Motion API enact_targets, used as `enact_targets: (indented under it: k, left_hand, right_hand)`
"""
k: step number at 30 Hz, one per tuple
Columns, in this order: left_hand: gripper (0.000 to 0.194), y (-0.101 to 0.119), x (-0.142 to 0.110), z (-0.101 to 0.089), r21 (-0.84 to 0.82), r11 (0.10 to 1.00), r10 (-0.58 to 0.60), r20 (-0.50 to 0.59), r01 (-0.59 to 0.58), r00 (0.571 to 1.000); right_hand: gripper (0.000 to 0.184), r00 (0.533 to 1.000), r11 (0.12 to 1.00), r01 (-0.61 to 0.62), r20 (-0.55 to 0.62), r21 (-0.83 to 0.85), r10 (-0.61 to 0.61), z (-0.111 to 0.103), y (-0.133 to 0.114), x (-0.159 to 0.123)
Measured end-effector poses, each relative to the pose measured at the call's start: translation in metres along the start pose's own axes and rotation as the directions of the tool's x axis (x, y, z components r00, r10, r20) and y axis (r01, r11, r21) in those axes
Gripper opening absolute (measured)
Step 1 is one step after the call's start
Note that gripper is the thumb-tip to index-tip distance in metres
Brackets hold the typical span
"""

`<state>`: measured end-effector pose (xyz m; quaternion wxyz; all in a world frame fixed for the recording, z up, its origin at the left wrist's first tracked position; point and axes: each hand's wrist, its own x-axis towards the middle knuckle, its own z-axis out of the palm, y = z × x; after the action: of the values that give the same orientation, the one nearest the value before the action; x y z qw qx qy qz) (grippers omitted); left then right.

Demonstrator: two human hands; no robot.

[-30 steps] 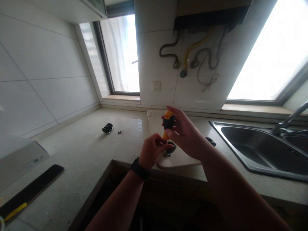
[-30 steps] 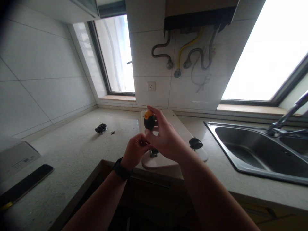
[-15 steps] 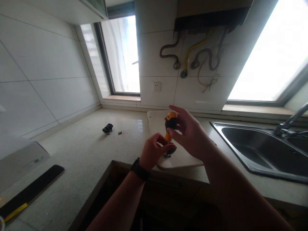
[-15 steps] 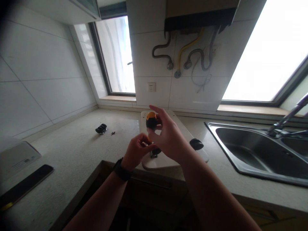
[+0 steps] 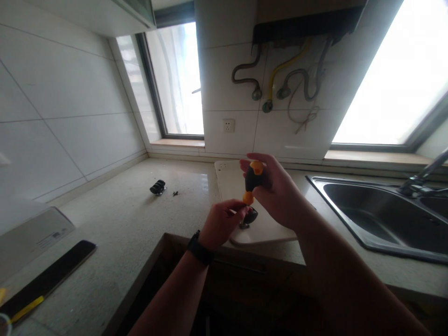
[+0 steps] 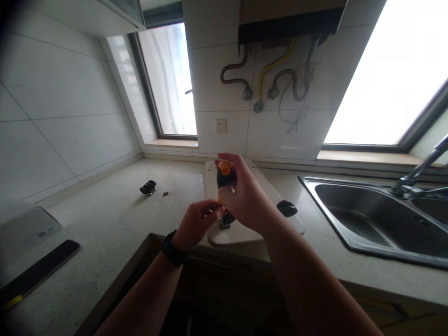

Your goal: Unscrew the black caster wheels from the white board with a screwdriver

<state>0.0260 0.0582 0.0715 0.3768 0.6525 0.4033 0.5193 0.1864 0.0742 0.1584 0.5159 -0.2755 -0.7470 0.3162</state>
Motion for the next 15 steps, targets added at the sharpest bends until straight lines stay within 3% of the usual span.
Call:
enact_targets:
  k: [4,10,15]
  left_hand:
    - [0.018,0.000,-0.002,0.002,0.006,1.000,-0.007,-0.008,0.007,1.000]
    - [0.017,0.001,-0.002,0.003,0.001,1.000,-0.016,-0.030,0.016,0.999]
    - [0.018,0.005,-0.001,0.003,-0.029,0.999,-0.021,-0.042,0.020,0.999]
  right_hand:
    - [0.064,1.000,0.999,-0.021,0.020,0.031,0.021,-0.002,-0.005,-0.002]
    - [0.054,0.999,0.990,-0.052,-0.023,-0.132,0.049,-0.002,-0.016,-0.003]
    - [0.051,0.999,0.989,-0.015,-0.038,-0.148,0.009,-0.006,-0.019,-0.003]
